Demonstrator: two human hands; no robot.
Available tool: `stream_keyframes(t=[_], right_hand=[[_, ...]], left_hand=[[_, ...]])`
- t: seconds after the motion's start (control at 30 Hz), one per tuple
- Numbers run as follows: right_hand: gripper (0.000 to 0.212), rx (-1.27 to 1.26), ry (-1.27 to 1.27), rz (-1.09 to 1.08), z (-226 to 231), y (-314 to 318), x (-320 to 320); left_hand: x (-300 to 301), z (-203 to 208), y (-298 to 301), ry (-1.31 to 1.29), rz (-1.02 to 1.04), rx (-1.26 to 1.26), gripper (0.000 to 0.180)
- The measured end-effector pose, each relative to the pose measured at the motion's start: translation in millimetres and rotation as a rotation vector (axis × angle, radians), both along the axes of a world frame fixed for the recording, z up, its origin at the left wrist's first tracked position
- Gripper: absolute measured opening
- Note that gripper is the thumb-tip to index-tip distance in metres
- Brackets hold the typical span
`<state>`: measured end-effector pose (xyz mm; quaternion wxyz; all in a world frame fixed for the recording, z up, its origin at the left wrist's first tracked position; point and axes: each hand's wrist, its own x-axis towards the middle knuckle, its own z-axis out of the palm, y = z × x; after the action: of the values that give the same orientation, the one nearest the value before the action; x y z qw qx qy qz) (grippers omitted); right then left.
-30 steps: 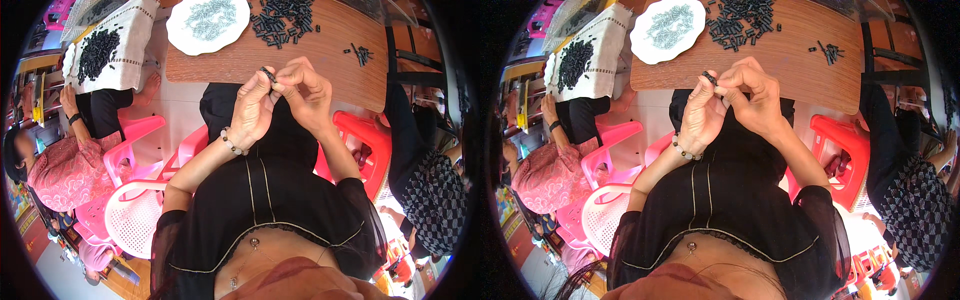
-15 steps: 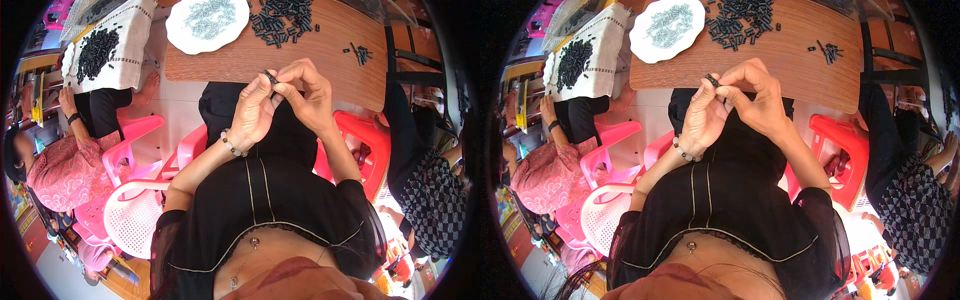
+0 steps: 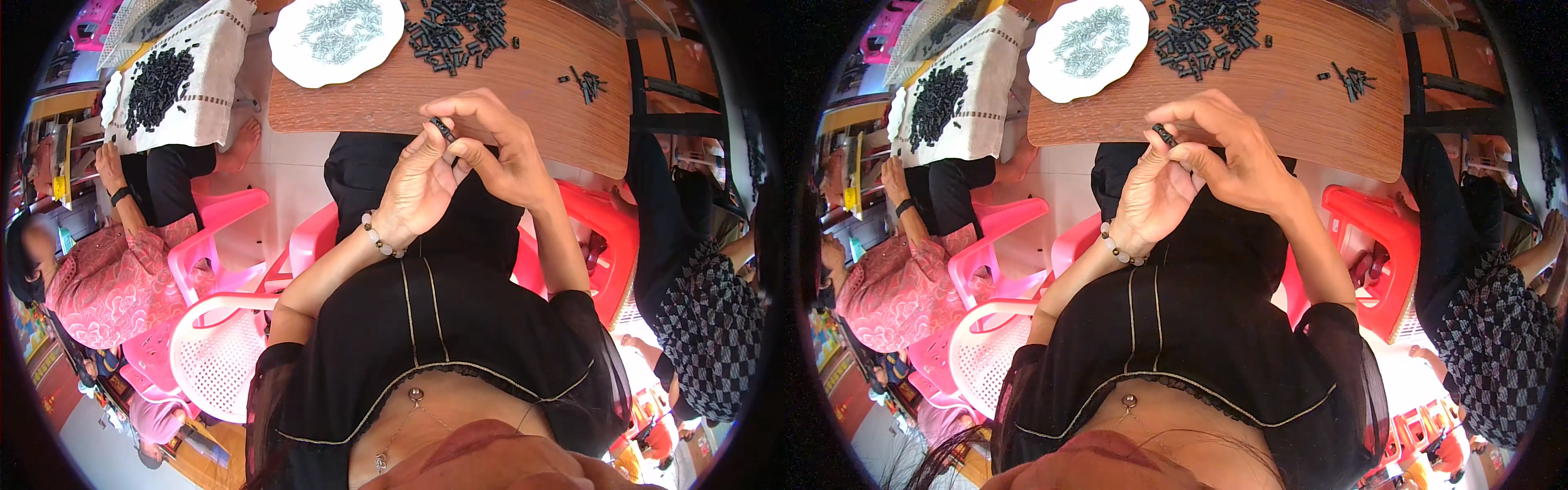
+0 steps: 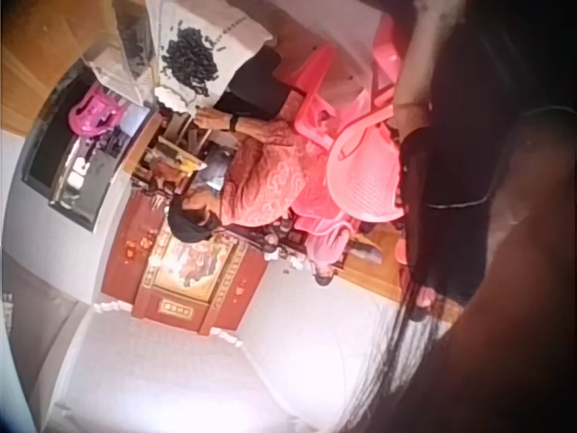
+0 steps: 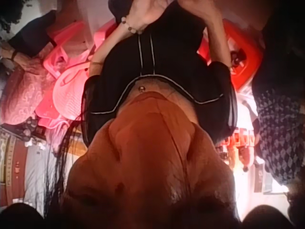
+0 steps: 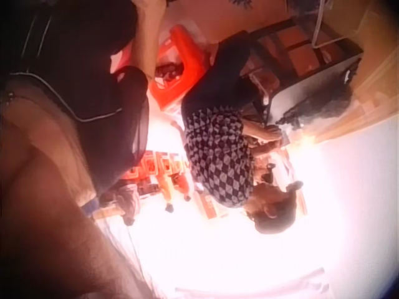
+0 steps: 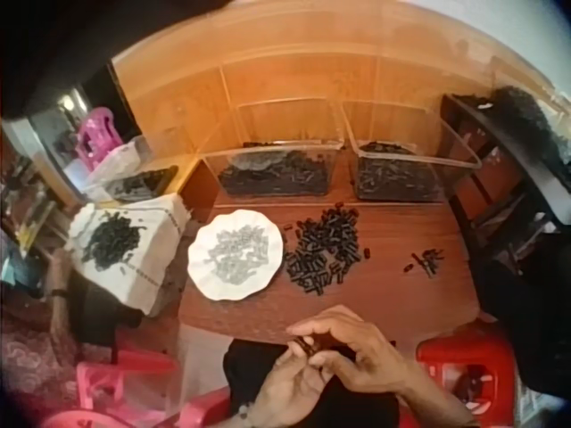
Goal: The recorder is manually assembling small components by inserting silver bits into black plastic tubes.
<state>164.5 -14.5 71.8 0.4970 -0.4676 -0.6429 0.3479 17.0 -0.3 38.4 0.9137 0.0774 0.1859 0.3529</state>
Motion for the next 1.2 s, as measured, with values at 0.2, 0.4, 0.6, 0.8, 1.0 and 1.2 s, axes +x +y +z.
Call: stream_keyframes(t=[0.2,0.4,0.6,0.8,1.0,1.2], right_hand=[[0.029,-0.067,0.048,0.048,1.1,-2.1,-3.2],[0.026,-0.013,0.019,0.035,0.0,-1.9,-2.9],[0.024,-0.027,0.074,0.017,-1.5,-5.2,-5.3],[0.023,-0.030,0.120,-0.010,-5.2,-7.5,-5.7],[0.025,-0.015,0.111,0.005,-8.5,-5.2,-3.3],[0.039,0.047,0.040,0.009,-9.8,-3.7,-2.5]], left_hand=[[-1.7,-1.4,-2.4,0.047,0.020,0.023,0.023],[-2.7,0.7,-6.3,-0.001,0.045,0.052,0.024],[-2.8,6.4,-8.5,0.021,0.029,0.047,0.023],[-4.3,2.9,-9.3,0.037,0.003,0.124,0.023],[-5.1,3.7,-3.9,0.031,-0.005,0.161,0.029],[-0.5,9.6,-2.5,0.078,0.026,0.037,0.042]])
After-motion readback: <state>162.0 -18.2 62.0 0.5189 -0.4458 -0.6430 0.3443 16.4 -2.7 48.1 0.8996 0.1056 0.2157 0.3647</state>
